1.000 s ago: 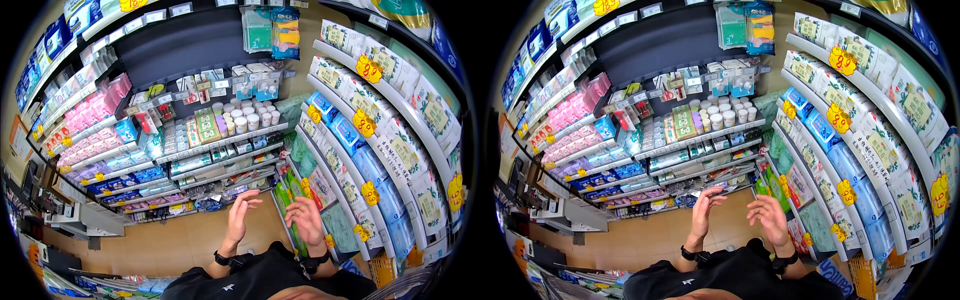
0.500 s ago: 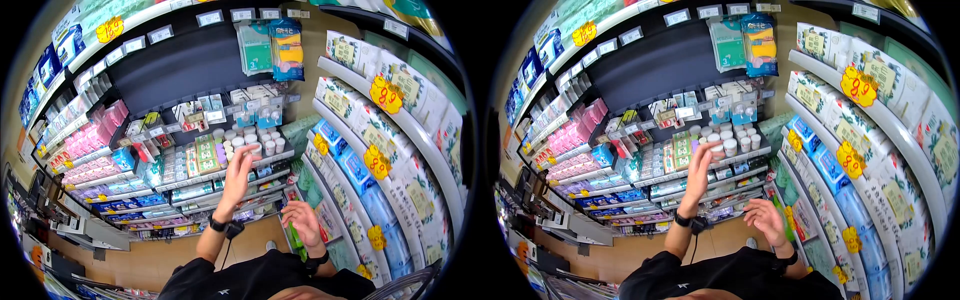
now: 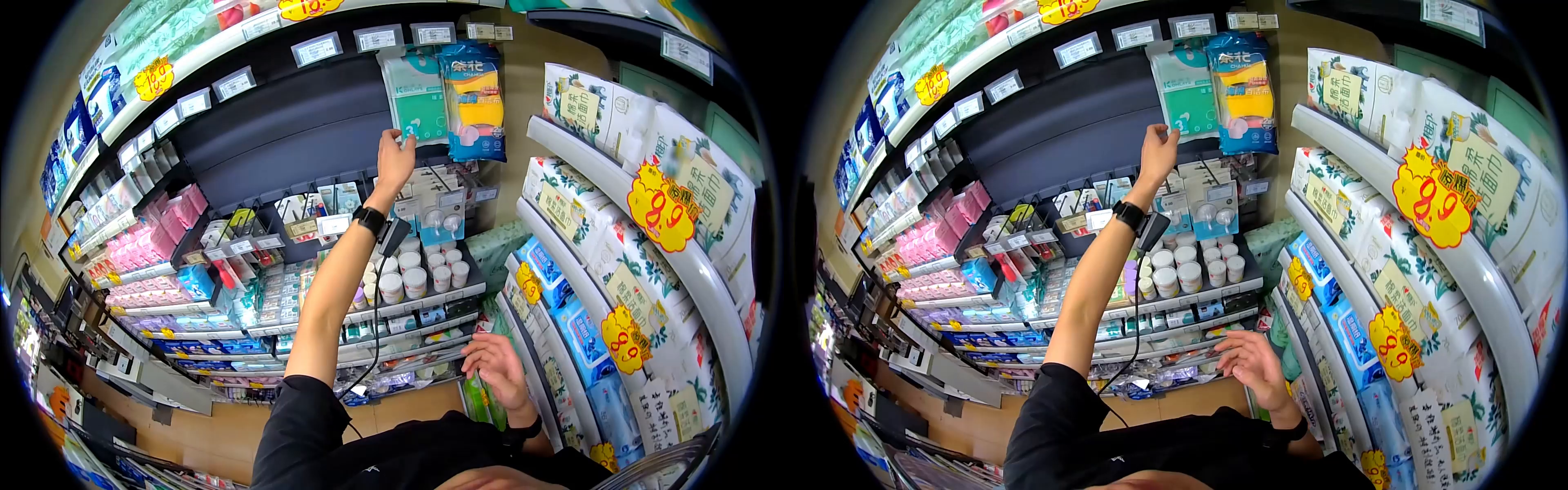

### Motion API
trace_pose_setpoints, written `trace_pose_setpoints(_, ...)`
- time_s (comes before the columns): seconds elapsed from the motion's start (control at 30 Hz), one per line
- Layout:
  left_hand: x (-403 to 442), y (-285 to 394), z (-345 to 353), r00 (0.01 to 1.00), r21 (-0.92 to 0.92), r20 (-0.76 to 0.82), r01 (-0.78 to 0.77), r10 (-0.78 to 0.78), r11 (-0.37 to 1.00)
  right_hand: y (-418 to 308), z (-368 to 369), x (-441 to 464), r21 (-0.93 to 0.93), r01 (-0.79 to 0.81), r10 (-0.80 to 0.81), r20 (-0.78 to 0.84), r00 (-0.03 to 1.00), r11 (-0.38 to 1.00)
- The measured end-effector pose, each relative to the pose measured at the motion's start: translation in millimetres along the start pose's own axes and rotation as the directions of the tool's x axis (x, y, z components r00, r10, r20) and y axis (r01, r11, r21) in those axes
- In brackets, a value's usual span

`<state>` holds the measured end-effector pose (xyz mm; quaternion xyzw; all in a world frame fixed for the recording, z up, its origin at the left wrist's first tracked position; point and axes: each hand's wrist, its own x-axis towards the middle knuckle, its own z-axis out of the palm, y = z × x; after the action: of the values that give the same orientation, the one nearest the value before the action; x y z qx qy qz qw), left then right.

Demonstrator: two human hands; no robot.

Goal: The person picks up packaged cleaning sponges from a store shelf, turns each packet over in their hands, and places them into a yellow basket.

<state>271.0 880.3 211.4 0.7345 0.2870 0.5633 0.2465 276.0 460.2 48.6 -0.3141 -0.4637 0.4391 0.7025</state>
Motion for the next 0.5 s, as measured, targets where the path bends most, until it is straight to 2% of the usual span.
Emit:
trace_pose_setpoints(0.03, 8.7, -3.4, 4.1, 1.000, 0.092, -0.020, -0.009, 0.011, 0.996, 0.2, -5.7, 3.2, -0.002, 0.001, -0.001, 0.005, 1.000, 1.000)
trace_pose_setpoints(0.1, 19.9, -13.9, 12.5, 1.000, 0.110, 0.007, 0.027, -0.028, 0.994, 1.0, -16.4, 7.0, 0.010, -0.007, 0.007, 0.057, 0.998, 1.000)
trace_pose_setpoints(0.17, 26.6, -27.6, 22.8, 0.994, 0.230, -0.050, -0.080, 0.093, 0.970, 2.7, -24.0, 10.3, 0.007, -0.010, 0.009, 0.060, 0.998, 1.000)
trace_pose_setpoints(0.3, 34.8, -29.7, 23.7, 0.997, 0.202, -0.031, -0.068, 0.076, 0.977, 5.5, -29.3, 17.7, 0.011, -0.008, 0.007, 0.052, 0.999, 1.000)
trace_pose_setpoints(0.5, 51.0, -53.9, 37.6, 0.999, 0.163, -0.026, 0.029, -0.025, 0.986, 8.2, -32.9, 25.2, 0.008, -0.010, 0.010, 0.047, 0.999, 1.000)
